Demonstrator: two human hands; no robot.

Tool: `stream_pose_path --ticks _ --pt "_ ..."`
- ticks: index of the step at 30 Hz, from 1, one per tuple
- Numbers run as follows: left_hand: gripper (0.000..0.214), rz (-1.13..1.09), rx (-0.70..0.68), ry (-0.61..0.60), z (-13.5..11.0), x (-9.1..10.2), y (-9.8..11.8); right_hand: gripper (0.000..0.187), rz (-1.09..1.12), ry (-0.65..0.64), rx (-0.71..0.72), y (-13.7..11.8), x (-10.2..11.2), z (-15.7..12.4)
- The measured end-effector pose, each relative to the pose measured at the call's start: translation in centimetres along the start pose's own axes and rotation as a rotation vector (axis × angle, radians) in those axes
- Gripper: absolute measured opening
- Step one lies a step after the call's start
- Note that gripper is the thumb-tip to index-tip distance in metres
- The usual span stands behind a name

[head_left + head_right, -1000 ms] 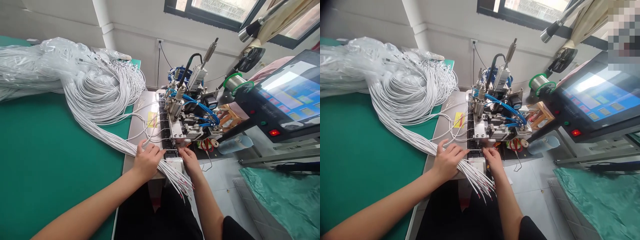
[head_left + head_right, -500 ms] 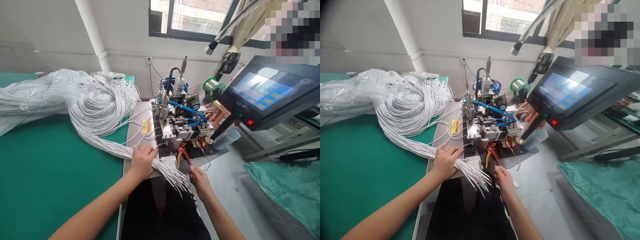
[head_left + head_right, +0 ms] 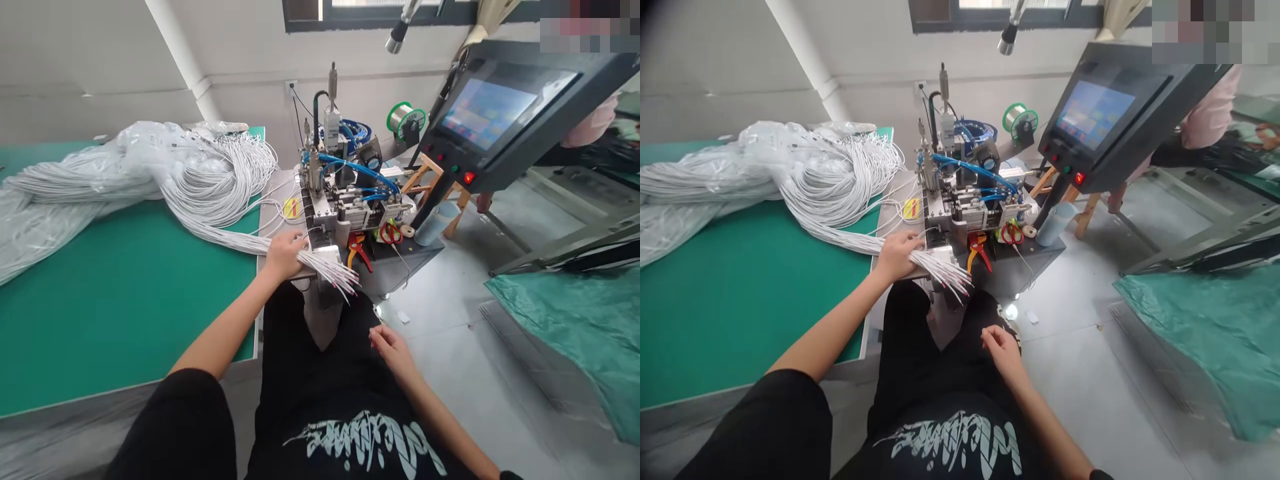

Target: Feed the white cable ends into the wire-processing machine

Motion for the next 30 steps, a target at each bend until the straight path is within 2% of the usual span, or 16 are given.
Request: stream_pose_path --ticks 4,10,18,30 --pt "0.023 -0.010 0.021 -0.027 -0.1 0.0 -0.1 0.034 -0.104 -0.007 0.077 -1.5 0.5 -1.4" --pt "0.023 -0.023 0.009 -0.018 -0.1 0.2 0.0 0.036 -0.166 0.064 0.130 -3.0 1.9 -3.6" --pt "0.023 -0.029 -0.016 0.019 0.0 0.1 -0.2 0.034 -0.175 0.152 0.069 -1.3 3.8 -5.7" --pt "0.023 -0.025 -0.015 0.011 -0.2 0.0 -0.5 0.035 -0.186 0.182 0.050 -0.9 3.2 -6.7"
Point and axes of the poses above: each hand's wrist, its own z-axis towards the middle knuckle, its own x-axis out of the back of the hand, y = z × x, the point moved 7 cm from there along z, towards the middle knuckle, and after that the axes turned 9 degrees about x, right-handed, at the moved point
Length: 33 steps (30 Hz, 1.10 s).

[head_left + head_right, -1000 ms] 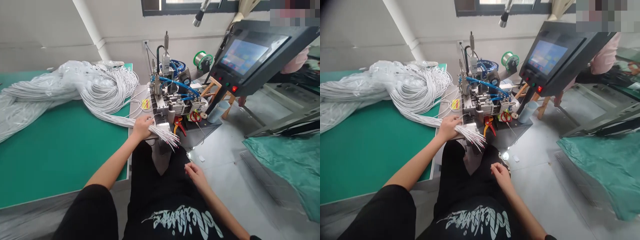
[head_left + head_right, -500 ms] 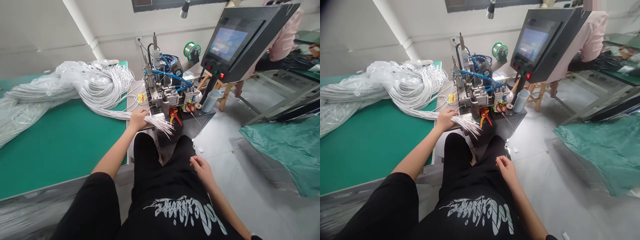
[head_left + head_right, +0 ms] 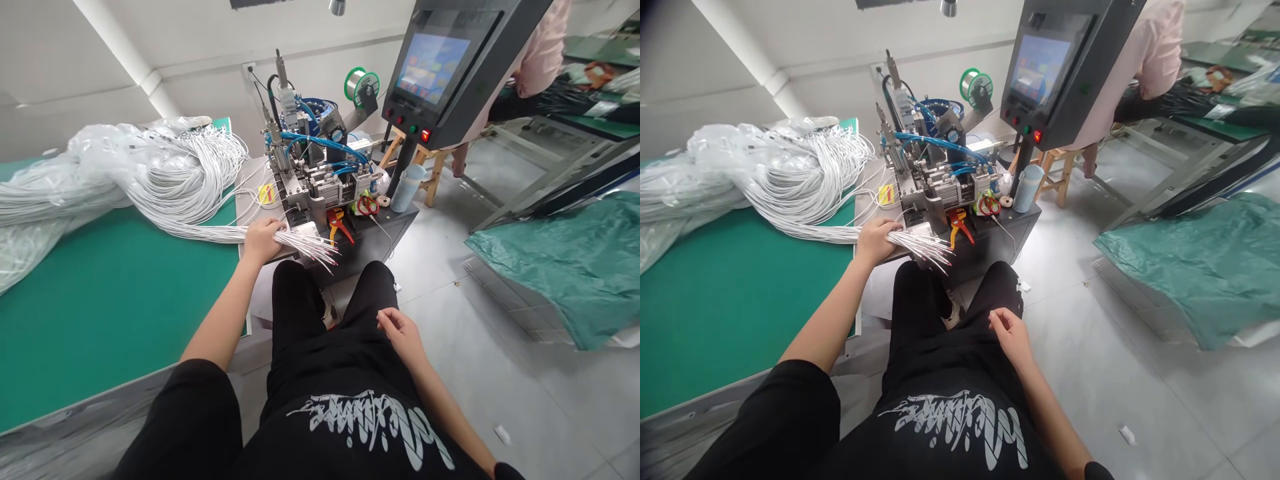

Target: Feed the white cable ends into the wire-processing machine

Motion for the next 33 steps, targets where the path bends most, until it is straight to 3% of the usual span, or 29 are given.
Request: stream_pose_path --ticks 10,21,28,33 --pt "0.027 0.013 -0.047 0.020 -0.4 0.4 0.2 0.033 -0.046 0.039 -0.004 -0.1 -0.7 -0.8" --pt "0.024 -0.044 -0.095 0.092 -1.2 1.1 0.3 0.029 -0.125 -0.031 0.019 -0.4 -3.8 1.0" --pt "0.016 -0.071 -0.098 0.098 -1.5 1.4 0.5 0.023 -0.454 -0.255 0.142 1.3 -6.6 1.6" --pt "0.016 -0.091 -0.054 0.031 -1.5 0.7 -0.1 0.023 -0.592 -0.392 0.085 3.2 -8.2 1.6"
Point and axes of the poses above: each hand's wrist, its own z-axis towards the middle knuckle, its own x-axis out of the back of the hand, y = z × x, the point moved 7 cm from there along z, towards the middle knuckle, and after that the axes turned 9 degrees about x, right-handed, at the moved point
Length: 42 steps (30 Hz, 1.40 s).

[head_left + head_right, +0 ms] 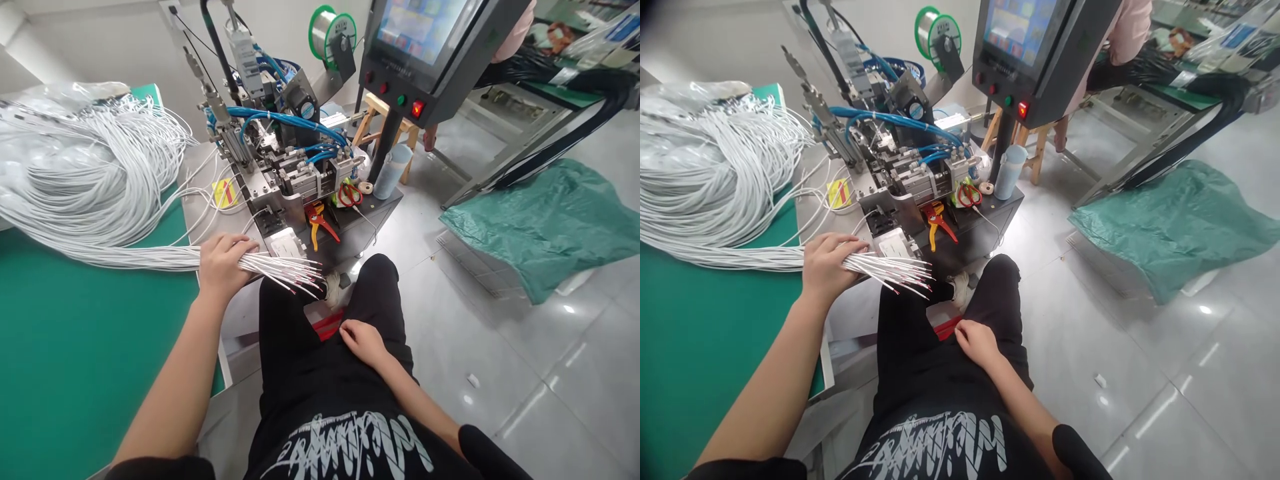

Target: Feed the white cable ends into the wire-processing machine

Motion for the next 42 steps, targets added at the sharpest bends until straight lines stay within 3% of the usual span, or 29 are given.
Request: stream_pose_path --ticks 6,20,26,31,37,39,42 --pt "0.015 -0.001 -0.001 -0.036 0.3 -0.4 -0.1 0.022 -0.044 -0.018 -0.084 1.1 -0.4 1.1" --pt "0.022 0.015 -0.017 0.020 0.3 0.0 0.6 0.017 -0.063 -0.044 -0.081 1.5 -0.4 1.7" --pt "0.021 0.038 -0.057 0.018 0.1 -0.1 0.9 0.025 0.115 0.103 0.003 1.9 0.8 2.1" --pt "0.018 0.027 -0.051 0.054 0.1 0.4 1.3 0.031 0.294 0.305 0.053 0.8 5.4 1.7" --pt "0.017 0.008 -0.062 0.045 0.1 0.5 1.7 0.031 0.294 0.503 0.111 -3.2 15.2 2.6" --pt "0.019 0.003 -0.069 0.049 0.0 0.7 1.8 0.031 0.240 0.505 0.185 -5.6 17.9 4.0" --pt "0.021 -0.006 -0.080 0.070 0.0 1.0 1.9 0.031 0.121 0.453 0.320 -9.5 20.2 6.8"
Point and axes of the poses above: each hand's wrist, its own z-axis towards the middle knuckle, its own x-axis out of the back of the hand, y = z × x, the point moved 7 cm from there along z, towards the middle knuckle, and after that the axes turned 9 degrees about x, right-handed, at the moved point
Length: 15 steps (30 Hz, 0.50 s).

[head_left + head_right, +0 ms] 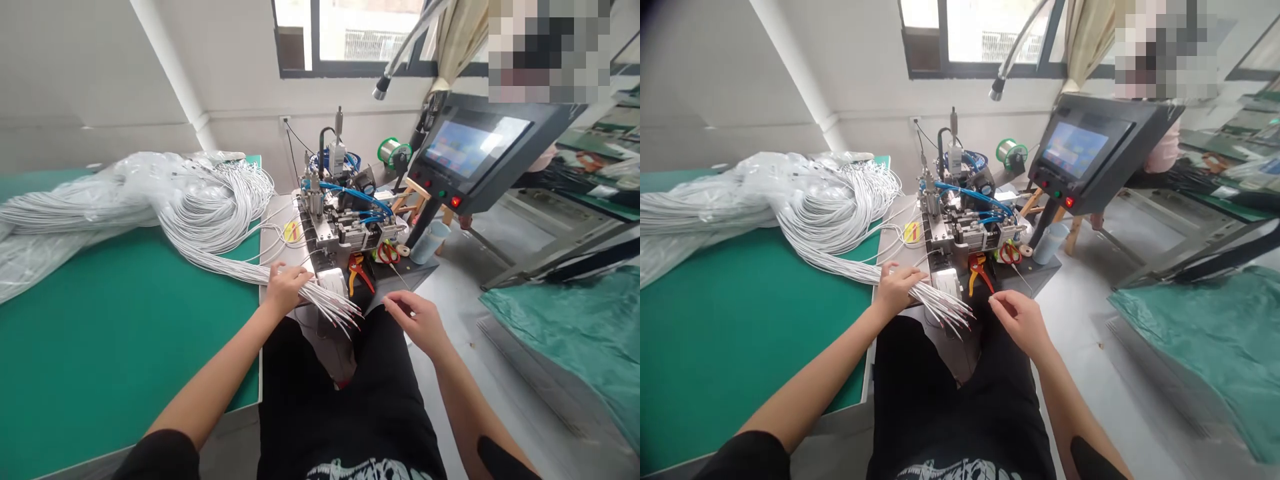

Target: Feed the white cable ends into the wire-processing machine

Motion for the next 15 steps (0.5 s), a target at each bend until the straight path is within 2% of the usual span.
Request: stream_pose_path --ticks 2,6,12,15 --pt "0.022 0.001 0.003 0.014 0.1 0.0 0.0 0.030 -0.042 -0.067 0.100 -1.8 -1.1 2.7" --pt "0.023 0.006 -0.013 0.023 0.6 -0.3 -0.1 0.024 -0.087 -0.216 0.261 -4.3 -4.8 6.7" --pt "0.023 0.023 -0.069 0.032 1.2 -1.0 -0.5 0.014 -0.115 -0.300 0.329 -5.0 -9.4 10.5" --pt "0.023 0.033 -0.058 0.046 1.2 -1.4 -0.7 0.019 -0.107 -0.321 0.379 -4.9 -10.9 11.5"
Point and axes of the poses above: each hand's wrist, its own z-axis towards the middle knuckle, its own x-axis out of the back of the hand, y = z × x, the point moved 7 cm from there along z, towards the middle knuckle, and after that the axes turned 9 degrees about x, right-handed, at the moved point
